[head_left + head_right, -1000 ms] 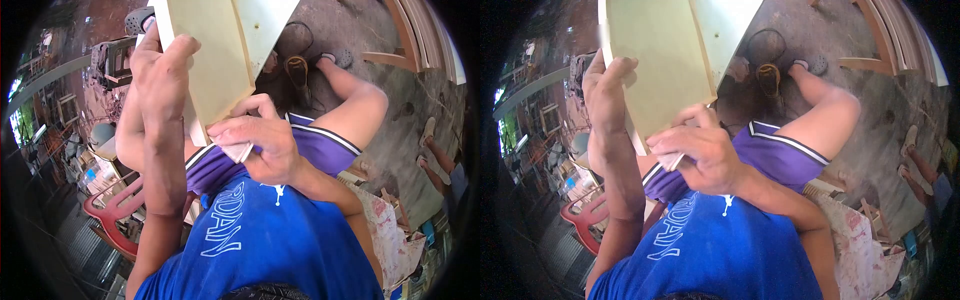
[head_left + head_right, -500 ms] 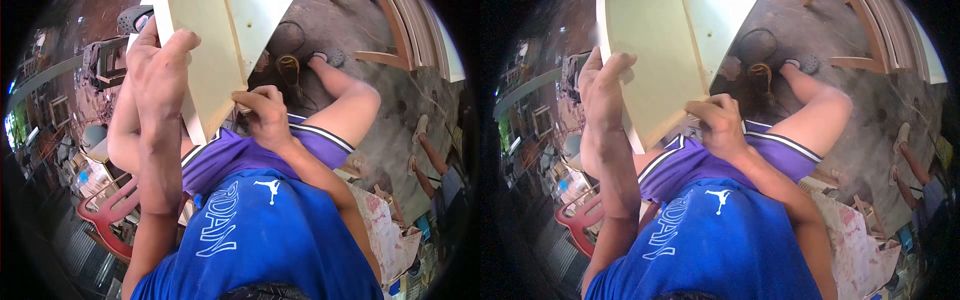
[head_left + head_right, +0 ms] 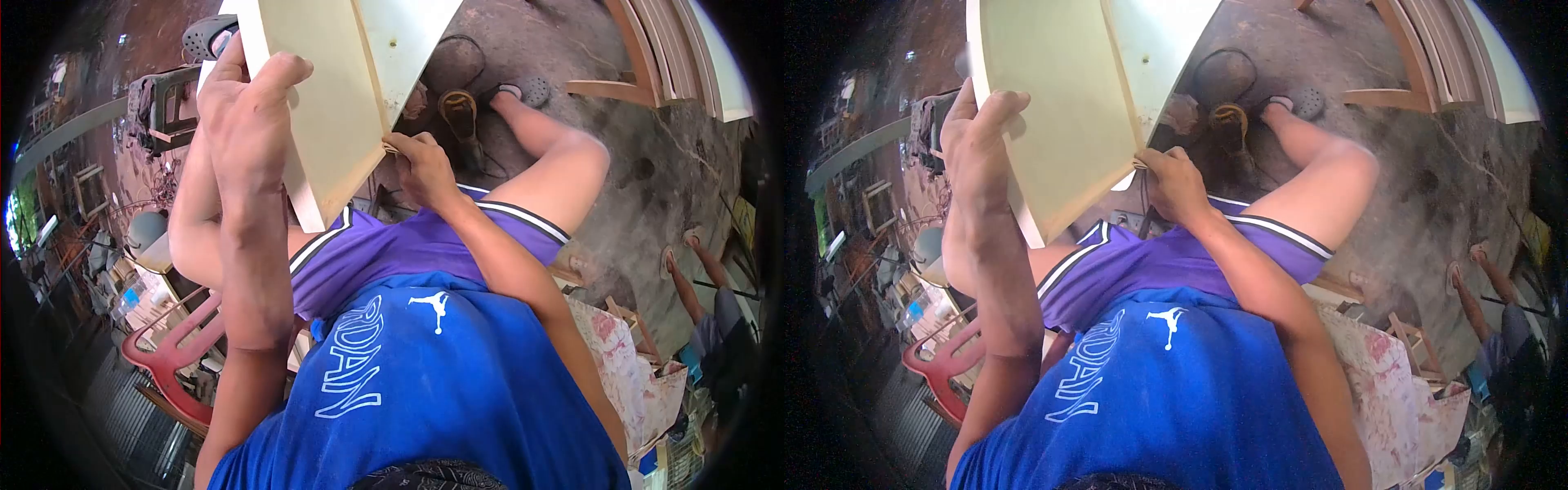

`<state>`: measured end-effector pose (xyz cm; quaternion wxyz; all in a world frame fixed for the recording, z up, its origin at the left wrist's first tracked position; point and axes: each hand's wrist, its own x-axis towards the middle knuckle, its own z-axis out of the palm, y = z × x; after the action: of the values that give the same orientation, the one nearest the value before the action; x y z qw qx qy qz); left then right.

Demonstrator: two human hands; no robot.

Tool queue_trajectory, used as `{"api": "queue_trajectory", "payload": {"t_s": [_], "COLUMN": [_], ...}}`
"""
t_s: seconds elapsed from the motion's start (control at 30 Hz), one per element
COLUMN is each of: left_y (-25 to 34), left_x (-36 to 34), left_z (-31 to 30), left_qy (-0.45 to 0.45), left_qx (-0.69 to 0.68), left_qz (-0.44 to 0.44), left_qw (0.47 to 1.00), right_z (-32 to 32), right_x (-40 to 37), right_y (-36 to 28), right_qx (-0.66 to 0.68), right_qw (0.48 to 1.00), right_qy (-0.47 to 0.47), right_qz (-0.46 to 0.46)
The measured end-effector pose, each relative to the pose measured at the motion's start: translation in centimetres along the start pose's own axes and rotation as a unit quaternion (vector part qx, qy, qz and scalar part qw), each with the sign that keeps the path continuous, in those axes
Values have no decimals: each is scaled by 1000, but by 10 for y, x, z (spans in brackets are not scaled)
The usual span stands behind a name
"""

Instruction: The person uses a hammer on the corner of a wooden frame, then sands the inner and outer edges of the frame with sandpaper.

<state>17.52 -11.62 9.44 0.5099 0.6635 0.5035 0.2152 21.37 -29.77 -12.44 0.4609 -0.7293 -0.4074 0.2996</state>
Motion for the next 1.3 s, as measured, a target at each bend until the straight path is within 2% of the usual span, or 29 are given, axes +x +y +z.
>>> {"api": "queue_trajectory", "payload": {"t_s": [0.07, 0.1, 0.13, 0.17, 0.27, 0.33, 0.37, 0.43, 0.5, 0.6, 0.73, 0.77, 0.8, 0.83, 0.87, 0.9, 0.93, 1.03, 1.1, 1.23, 1.3], "left_y": [-2, -3, -5, -6, -3, -3, -3, -6, -11, -7, -18, -13, -7, -2, 1, 1, -4, -10, -6, 1, 4], "left_x": [1, 5, 6, 4, 2, 1, 2, 3, 6, -2, -4, -5, -5, -4, -3, -4, -6, 5, 0, -5, -3], "left_z": [0, -1, -4, -7, -5, -5, -6, -7, -14, -13, -20, -14, -9, -7, -3, 0, 1, 5, 9, 14, 16], "left_qy": [-7, -4, 4, 5, 11, 14, 17, 18, 5, 39, 43, 59, 73, 73, 82, 89, 87, 99, 85, 71, 84], "left_qx": [-27, -28, -7, 17, 11, -6, -8, -5, -17, -5, 28, -16, -60, -62, -10, 42, 42, 20, -27, -21, -8], "left_qz": [1, 0, 1, -2, 4, 10, 4, -5, 6, 18, 49, 9, -29, -23, -19, -20, -26, 36, 18, 0, 10], "left_qw": [1000, 1000, 1000, 1000, 1000, 1000, 1000, 1000, 1000, 999, 997, 998, 995, 995, 996, 995, 995, 994, 996, 997, 996], "right_z": [-7, -19, -24, -30, -13, -6, -4, -22, -41, -54, -34, -35, -37, -38, -44, -47, -49, -47, -49, -61, -55], "right_x": [-5, -8, -11, -14, -17, -4, -10, -19, -26, -29, -33, -33, -29, -26, -30, -30, -33, -28, -28, -30, -27], "right_y": [-27, -60, -82, -98, -59, -46, -45, -92, -144, -175, -146, -142, -141, -142, -150, -154, -159, -143, -140, -152, -138], "right_qx": [17, 45, 56, 83, 49, 41, 43, 61, 105, 104, 69, 70, 55, 39, 54, 51, 60, 66, 38, 47, 42], "right_qw": [1000, 999, 994, 991, 993, 999, 999, 997, 986, 983, 975, 974, 981, 987, 981, 981, 977, 965, 985, 972, 971], "right_qy": [15, 29, 62, 65, 59, 9, 11, 35, 70, 68, 104, 102, 97, 94, 95, 96, 103, 133, 106, 127, 142], "right_qz": [3, -7, -70, -87, -94, 29, 29, -10, -111, -135, -185, -192, -161, -126, -163, -160, -177, -216, -133, -192, -187]}}
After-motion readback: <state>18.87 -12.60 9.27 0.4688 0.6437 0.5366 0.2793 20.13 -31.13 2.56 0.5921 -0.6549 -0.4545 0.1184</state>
